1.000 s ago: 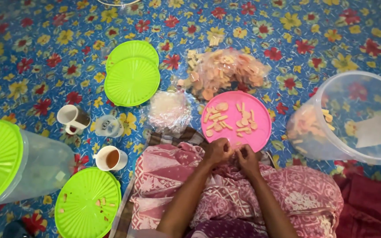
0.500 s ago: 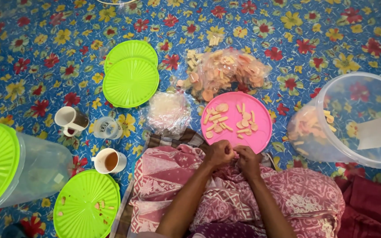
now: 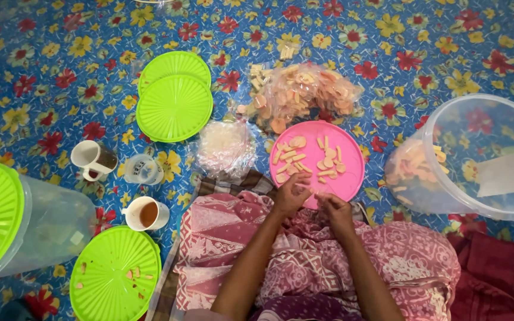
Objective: The person sits on a floral mat and sorts small, light-colored food items from a pink plate into a clear plastic bag. They repeatedly pick up items, place them into the bag, and occasionally adjust the bag's position.
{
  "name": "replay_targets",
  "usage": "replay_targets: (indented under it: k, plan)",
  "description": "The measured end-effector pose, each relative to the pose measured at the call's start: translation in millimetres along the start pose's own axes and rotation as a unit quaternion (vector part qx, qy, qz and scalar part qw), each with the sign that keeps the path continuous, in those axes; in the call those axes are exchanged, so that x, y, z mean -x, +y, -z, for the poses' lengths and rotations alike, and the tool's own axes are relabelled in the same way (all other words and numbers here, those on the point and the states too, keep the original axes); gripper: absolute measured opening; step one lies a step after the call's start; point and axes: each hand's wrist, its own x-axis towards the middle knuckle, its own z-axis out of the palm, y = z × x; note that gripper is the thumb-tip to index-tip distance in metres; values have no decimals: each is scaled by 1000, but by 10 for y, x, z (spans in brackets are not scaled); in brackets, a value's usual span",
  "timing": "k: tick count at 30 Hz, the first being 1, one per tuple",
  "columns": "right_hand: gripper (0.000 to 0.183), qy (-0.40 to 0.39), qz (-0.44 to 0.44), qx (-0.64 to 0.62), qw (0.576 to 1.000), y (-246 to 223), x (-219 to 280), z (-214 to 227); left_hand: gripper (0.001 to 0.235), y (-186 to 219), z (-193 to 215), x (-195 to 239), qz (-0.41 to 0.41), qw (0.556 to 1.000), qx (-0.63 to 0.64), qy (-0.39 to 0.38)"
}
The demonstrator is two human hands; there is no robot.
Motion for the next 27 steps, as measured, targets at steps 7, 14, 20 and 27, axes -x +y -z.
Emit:
replay_targets:
  k: [7,14,20,27]
  plan:
    - [17,34,-23,34,999,97,-77,66,42,79,33,67,76,996,40,25]
    - [24,67,-32,33,997,47,-72,52,30,-78,12,61,61,997,48,24]
    - [22,73,-78,-51,993,401,-183,133,23,-125,19,52,-51,998,17,-39]
    - [28,65,-74,-61,993,203,-161,110,32,-154,6,9,-3,996,-81,-32]
